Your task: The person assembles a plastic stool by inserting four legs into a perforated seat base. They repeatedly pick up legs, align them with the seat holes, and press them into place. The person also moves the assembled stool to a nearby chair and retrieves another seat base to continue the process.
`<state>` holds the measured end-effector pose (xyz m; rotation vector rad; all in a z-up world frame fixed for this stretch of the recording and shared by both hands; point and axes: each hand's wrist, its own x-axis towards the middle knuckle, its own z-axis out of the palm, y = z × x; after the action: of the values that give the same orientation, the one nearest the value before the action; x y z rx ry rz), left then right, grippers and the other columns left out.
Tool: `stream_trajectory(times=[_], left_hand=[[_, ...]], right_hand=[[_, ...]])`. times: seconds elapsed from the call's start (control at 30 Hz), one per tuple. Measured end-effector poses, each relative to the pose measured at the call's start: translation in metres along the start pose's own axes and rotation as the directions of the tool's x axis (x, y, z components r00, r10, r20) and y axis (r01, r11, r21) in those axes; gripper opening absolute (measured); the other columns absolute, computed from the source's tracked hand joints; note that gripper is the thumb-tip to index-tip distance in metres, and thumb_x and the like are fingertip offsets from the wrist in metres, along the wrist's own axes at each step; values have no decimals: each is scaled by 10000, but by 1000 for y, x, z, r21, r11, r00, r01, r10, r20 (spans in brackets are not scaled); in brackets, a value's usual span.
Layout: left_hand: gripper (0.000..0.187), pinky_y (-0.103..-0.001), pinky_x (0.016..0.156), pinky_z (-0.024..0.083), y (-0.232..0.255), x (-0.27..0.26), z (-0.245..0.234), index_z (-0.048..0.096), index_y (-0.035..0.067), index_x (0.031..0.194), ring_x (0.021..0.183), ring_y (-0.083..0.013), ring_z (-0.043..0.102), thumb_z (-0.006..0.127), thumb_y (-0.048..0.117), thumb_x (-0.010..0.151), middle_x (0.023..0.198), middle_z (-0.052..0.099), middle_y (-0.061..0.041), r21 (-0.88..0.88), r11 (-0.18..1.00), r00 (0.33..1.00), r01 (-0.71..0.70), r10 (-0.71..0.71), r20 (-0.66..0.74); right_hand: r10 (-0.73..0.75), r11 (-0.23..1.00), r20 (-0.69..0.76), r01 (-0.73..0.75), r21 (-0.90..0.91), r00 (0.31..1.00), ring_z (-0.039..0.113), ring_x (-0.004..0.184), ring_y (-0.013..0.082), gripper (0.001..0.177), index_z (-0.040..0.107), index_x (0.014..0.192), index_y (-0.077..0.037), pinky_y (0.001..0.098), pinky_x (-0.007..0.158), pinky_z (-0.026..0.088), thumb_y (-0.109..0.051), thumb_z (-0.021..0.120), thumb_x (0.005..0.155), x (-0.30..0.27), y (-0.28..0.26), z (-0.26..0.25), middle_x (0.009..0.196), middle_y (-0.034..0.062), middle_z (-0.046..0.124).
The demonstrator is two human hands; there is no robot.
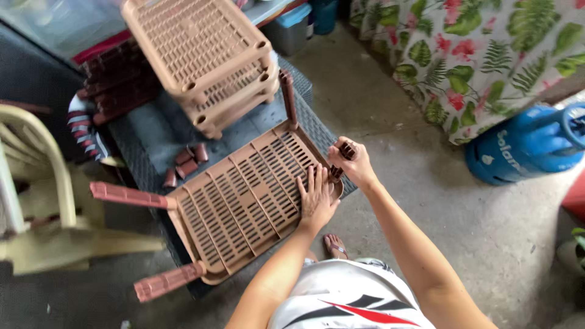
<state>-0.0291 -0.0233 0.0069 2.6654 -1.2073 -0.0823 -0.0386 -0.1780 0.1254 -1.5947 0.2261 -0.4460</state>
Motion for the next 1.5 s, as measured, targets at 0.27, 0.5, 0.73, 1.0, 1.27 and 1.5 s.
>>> stream_trajectory(times=[0.27, 0.5, 0.73, 1.0, 1.27, 1.5], left_hand=[[1241, -638, 1253, 16, 12, -5, -16, 175, 29, 1616, 1580, -425, 43, 795, 606, 709, 1679, 87, -284, -53, 982, 983, 180, -182, -34], [1273, -690, 1205, -4, 19, -3, -29, 182, 130, 1618, 1561, -452, 24, 838, 621, 644, 1692, 59, -236, -26, 959, 960, 281, -281, 1], [1303, -702, 1200, 21, 20, -5, -23, 176, 122, 1622, 1548, -471, 84, 847, 625, 624, 1680, 110, -248, -31, 967, 964, 253, -255, -81], [1255, -711, 1199, 48, 18, -4, -20, 218, 183, 1615, 1548, -476, 100, 862, 591, 617, 1678, 136, -239, -36, 971, 965, 235, -237, -115], [1116, -719, 1201, 69, 12, -6, -11, 372, 276, 1572, 1564, -449, 123, 873, 553, 614, 1685, 215, -179, -59, 986, 967, 156, -164, -193], [854, -761, 1160, 14, 8, 12, 1, 575, 291, 1418, 1542, -438, 175, 831, 603, 664, 1604, 366, -126, -376, 907, 938, 190, -281, -202]], right_hand=[[-73, 995, 31, 71, 67, 997, 463, 562, 49, 279, 541, 758, -30, 255, 529, 416, -96, 637, 1011, 3, 26, 2, 606, -11, 516], [-249, 941, -110, 214, -261, 962, 480, 560, 62, 240, 567, 806, -11, 267, 527, 426, -124, 643, 1003, -3, 33, 13, 603, 18, 546], [-213, 965, -6, 209, -159, 977, 541, 548, 68, 272, 529, 772, -24, 280, 520, 456, -127, 636, 999, 5, 31, 2, 608, 21, 604], [-205, 974, -37, 201, -102, 978, 554, 560, 62, 215, 536, 821, -34, 283, 532, 462, -99, 644, 995, 5, 47, 5, 624, 17, 590], [-279, 944, -50, 264, -198, 959, 588, 600, 130, 193, 564, 873, -25, 300, 589, 492, -132, 671, 992, 6, 72, 6, 675, 59, 616], [-348, 896, -73, 308, -320, 935, 648, 635, 193, 163, 611, 922, -32, 315, 632, 515, -157, 694, 986, 1, 58, 8, 727, 96, 647]])
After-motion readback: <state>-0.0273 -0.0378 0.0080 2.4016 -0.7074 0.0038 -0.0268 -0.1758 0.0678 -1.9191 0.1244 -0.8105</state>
